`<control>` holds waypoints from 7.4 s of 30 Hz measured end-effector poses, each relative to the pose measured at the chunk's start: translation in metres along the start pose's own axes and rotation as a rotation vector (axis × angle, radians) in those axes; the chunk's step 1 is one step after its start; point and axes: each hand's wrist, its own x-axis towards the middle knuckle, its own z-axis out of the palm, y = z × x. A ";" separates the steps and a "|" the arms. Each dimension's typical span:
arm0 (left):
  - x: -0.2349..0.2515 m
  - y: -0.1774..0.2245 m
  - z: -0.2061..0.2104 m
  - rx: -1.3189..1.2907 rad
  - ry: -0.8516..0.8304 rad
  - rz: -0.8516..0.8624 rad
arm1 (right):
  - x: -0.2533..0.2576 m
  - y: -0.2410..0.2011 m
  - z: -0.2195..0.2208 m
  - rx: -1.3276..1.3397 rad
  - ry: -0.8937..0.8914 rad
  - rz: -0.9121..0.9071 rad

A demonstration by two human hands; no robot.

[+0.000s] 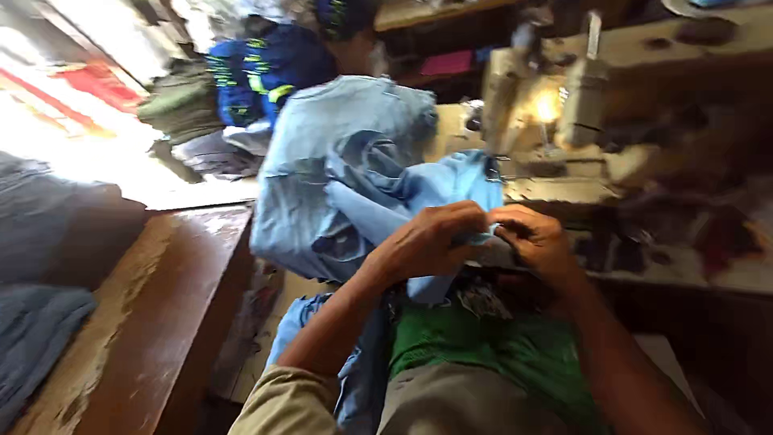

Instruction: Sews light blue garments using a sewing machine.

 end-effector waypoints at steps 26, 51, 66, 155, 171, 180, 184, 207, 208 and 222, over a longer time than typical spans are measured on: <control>0.005 -0.088 0.078 0.578 0.319 0.053 | -0.044 -0.040 0.031 0.164 0.330 0.180; 0.053 -0.117 0.015 0.665 0.057 0.030 | 0.011 0.010 0.032 0.181 0.465 0.189; 0.000 -0.088 -0.090 0.457 -0.089 -0.132 | 0.027 0.028 0.022 -0.016 0.345 0.042; 0.031 -0.087 0.010 0.727 -0.102 0.130 | -0.039 -0.013 0.024 -0.020 0.307 0.281; 0.044 -0.085 -0.083 0.711 -0.365 -0.116 | 0.018 0.024 0.030 0.020 0.402 0.090; -0.002 -0.026 -0.030 0.189 -0.247 0.103 | -0.004 -0.034 -0.003 -0.032 -0.107 0.034; -0.015 -0.027 0.013 0.105 -0.198 0.069 | -0.030 -0.031 0.008 -0.001 -0.022 0.028; 0.034 -0.083 0.013 0.762 -0.082 0.123 | -0.018 -0.004 0.025 0.023 0.332 0.287; 0.038 -0.082 0.007 0.747 -0.121 0.113 | -0.016 -0.002 0.024 0.030 0.334 0.284; 0.014 -0.045 -0.018 0.400 -0.211 0.088 | -0.004 -0.015 0.009 -0.055 0.063 0.140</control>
